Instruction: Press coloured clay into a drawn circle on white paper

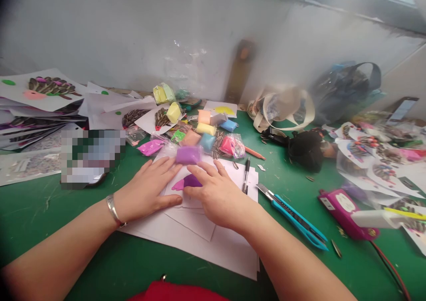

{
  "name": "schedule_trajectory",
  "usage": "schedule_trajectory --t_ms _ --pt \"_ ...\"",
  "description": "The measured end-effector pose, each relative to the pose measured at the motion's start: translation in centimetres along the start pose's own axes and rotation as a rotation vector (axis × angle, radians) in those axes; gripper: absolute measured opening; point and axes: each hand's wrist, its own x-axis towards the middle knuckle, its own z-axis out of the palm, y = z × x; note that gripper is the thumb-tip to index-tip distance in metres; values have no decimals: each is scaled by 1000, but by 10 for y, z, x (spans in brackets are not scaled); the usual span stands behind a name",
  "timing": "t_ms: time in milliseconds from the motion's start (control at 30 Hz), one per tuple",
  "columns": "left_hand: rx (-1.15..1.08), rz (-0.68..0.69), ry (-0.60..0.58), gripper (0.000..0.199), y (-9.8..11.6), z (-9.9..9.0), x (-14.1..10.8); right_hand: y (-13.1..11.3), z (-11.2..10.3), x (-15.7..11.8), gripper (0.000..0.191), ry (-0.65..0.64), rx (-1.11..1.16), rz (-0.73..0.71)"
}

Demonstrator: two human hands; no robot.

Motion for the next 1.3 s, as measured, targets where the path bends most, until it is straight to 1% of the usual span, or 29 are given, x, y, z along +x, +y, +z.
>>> schedule_trajectory --t_ms 133,300,433,567,733,833,1000,1067,1167,1233,1300 --pt "6 -1 -8 76 0 -1 0 2 0 1 47 21 23 4" --pt "8 -13 -29 77 1 -2 0 10 6 7 54 154 36 71" --pt "1 -12 -30 76 1 -3 -2 16 12 16 51 240 -24 115" --pt "-3 -8 -15 75 1 -4 -4 19 10 35 47 255 -83 160" --pt "9 -6 -10 75 1 -5 -4 19 8 56 59 216 -141 226" --pt "25 -9 -8 76 1 -5 -5 21 10 58 59 217 -164 258" --pt "25 3 8 71 3 -8 -8 32 16 50 56 301 -217 356" --pt "24 32 48 67 3 -10 -8 35 19 47 54 319 -224 383" --pt "7 96 153 59 2 -13 -8 37 22 46 53 339 -226 383" --pt "-17 104 280 54 -2 -14 -6 37 23 46 52 347 -221 379" --pt "-14 70 468 48 -10 -12 -2 37 23 46 51 352 -211 375"
